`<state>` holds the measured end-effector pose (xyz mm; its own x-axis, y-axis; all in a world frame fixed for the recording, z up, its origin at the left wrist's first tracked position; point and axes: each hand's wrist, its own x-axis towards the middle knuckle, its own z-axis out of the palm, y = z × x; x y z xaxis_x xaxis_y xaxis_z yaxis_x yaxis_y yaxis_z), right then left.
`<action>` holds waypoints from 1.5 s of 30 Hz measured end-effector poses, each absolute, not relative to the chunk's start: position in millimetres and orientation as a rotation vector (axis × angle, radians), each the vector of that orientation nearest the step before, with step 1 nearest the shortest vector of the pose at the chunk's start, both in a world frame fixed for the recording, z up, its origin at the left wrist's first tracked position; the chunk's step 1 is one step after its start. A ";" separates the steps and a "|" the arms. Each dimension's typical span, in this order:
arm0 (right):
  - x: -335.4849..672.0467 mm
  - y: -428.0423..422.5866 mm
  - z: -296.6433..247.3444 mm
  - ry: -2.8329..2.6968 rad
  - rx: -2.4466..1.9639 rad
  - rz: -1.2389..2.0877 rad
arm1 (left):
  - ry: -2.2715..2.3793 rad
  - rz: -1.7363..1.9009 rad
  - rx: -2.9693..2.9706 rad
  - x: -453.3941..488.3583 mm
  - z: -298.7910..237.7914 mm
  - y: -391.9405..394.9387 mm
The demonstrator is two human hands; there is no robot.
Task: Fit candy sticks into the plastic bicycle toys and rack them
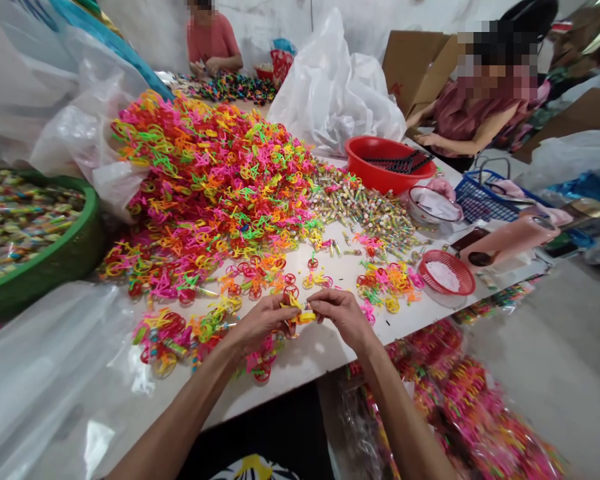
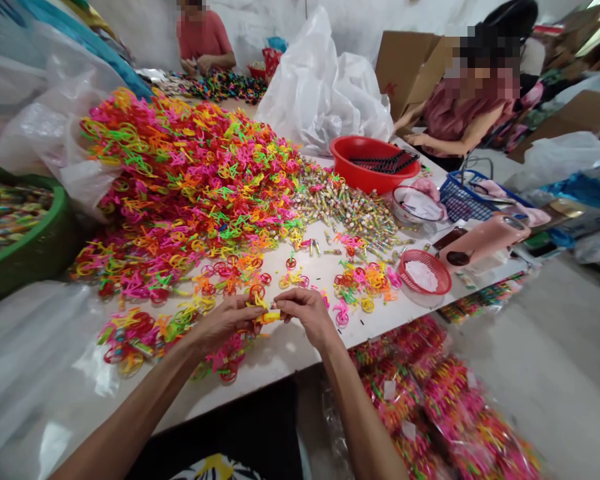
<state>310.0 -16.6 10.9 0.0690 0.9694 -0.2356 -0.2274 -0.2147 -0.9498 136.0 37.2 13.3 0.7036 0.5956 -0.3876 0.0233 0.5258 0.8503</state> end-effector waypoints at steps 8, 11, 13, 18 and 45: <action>309.4 -28.6 4.7 -0.749 -1.146 1.566 | 0.576 0.286 1.016 130.6 13.7 25.2; 307.4 -36.9 9.2 -0.805 -1.150 1.624 | 0.567 0.176 1.054 127.4 22.7 18.7; 304.0 -42.8 14.0 -0.880 -1.194 1.613 | 0.591 0.123 1.080 124.3 24.4 15.2; 285.8 -51.1 20.2 -1.041 -1.406 1.319 | 0.777 0.133 1.283 117.1 14.2 11.1; 390.4 74.7 -7.5 -1.743 -2.218 -0.055 | 0.907 0.264 2.718 212.3 -32.6 76.1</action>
<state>390.4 74.7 -7.5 0.2555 0.9404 0.2245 0.9527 -0.2053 -0.2242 212.3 76.1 -32.6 0.7884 0.6089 0.0880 0.5610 -0.7702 0.3035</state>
